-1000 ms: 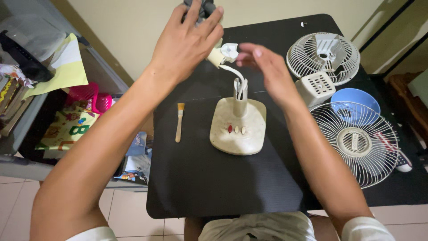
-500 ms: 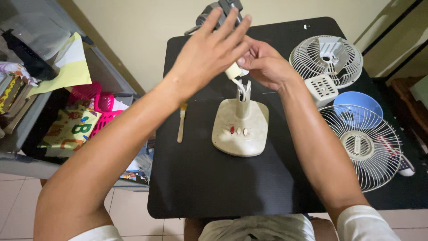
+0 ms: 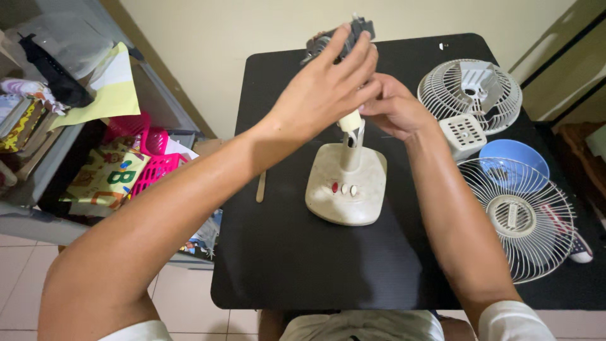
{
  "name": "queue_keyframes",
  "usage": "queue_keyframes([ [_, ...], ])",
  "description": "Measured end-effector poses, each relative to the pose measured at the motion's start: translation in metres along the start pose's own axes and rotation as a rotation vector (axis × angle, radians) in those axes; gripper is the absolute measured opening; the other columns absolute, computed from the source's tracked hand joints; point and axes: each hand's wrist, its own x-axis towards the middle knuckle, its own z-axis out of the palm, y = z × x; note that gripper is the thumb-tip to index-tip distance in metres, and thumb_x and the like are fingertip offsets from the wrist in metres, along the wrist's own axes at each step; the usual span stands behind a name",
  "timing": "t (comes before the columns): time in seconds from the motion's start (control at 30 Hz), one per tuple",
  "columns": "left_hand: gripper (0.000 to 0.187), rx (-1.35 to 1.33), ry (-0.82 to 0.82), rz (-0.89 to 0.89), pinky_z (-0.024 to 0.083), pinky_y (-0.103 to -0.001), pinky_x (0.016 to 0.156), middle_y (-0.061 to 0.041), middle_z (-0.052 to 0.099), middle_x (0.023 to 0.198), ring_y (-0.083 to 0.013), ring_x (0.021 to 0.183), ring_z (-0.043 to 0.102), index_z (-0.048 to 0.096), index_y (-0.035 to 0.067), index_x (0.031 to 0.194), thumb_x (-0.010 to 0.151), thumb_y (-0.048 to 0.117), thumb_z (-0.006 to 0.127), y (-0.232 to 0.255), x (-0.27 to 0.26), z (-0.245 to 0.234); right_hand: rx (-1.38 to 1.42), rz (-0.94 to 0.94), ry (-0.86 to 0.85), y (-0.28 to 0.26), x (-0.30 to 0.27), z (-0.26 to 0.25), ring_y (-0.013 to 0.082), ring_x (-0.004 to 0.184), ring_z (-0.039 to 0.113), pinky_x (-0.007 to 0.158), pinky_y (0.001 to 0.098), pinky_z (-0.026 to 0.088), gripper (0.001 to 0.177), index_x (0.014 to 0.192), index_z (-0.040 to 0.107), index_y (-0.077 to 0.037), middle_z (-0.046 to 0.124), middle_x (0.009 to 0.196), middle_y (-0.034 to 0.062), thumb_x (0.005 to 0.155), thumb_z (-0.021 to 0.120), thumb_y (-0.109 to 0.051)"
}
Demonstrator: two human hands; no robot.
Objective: The person cleans the fan cage with a brush, then attaches the cage to the fan base and secures it with a screwdriver. The fan blade and other components remain on the table.
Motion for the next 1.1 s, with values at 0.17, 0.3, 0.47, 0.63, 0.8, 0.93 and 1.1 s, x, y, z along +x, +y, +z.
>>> queue_keyframes([
  [0.17,0.042,0.090,-0.030,-0.003,0.025,-0.057,0.121,-0.015,0.057,0.144,-0.0348,0.143,0.043,0.059,0.012,0.133,0.094,0.029,0.064,0.007,0.013,-0.006,0.228,-0.048,0.026,-0.002,-0.011,-0.008,0.0237,0.121,0.065,0.105,0.0364,0.050,0.053,0.140,0.054,0.002,0.067,0.128,0.0128,0.089,0.071,0.005],
  [0.3,0.047,0.106,-0.046,-0.013,0.024,-0.057,0.120,-0.016,0.056,0.145,-0.0355,0.143,0.042,0.059,0.011,0.136,0.094,0.032,0.063,0.012,0.018,-0.011,0.209,-0.118,0.032,-0.001,-0.012,0.003,0.0242,0.130,0.063,0.117,0.0386,0.049,0.061,0.144,0.051,0.002,0.064,0.136,0.0130,0.087,0.073,0.003],
  [0.47,0.046,0.131,-0.066,-0.009,0.026,-0.059,0.118,-0.017,0.056,0.144,-0.0371,0.141,0.043,0.060,0.011,0.135,0.094,0.032,0.062,0.012,0.018,-0.012,0.226,-0.207,0.044,0.000,-0.014,0.025,0.0232,0.131,0.062,0.116,0.0399,0.049,0.075,0.156,0.040,-0.004,0.060,0.141,0.0120,0.088,0.073,0.000],
  [0.63,0.043,0.104,-0.082,-0.024,0.028,-0.059,0.117,-0.018,0.058,0.144,-0.0385,0.141,0.044,0.061,0.010,0.133,0.096,0.032,0.062,0.016,0.016,-0.007,0.453,-0.202,0.025,0.007,-0.018,0.035,0.0266,0.130,0.064,0.114,0.0418,0.053,0.074,0.157,0.036,-0.004,0.060,0.141,0.0142,0.091,0.069,-0.005],
  [0.8,0.043,-0.059,0.023,-0.034,0.029,-0.058,0.120,-0.018,0.056,0.147,-0.0372,0.144,0.043,0.058,0.012,0.140,0.100,0.029,0.062,0.011,0.017,-0.008,0.327,-0.237,0.046,0.013,-0.017,0.030,0.0245,0.127,0.065,0.109,0.0401,0.055,0.067,0.155,0.040,-0.004,0.060,0.140,0.0129,0.095,0.069,-0.001],
  [0.93,0.054,-0.175,0.097,-0.126,0.029,-0.055,0.122,-0.018,0.053,0.154,-0.0353,0.145,0.044,0.056,0.014,0.146,0.094,0.025,0.065,0.001,0.006,-0.023,0.411,-0.227,0.052,0.017,-0.016,0.026,0.0260,0.123,0.067,0.106,0.0416,0.057,0.059,0.150,0.045,0.000,0.063,0.134,0.0138,0.097,0.070,-0.002],
  [1.1,0.053,-0.543,0.205,-0.391,0.040,-0.045,0.119,-0.012,0.048,0.158,-0.0304,0.149,0.047,0.051,0.013,0.148,0.103,0.007,0.078,0.027,-0.031,-0.060,0.380,-0.266,0.009,0.007,-0.013,0.026,0.0285,0.120,0.069,0.107,0.0423,0.057,0.056,0.147,0.047,0.004,0.066,0.132,0.0173,0.098,0.072,-0.004],
])
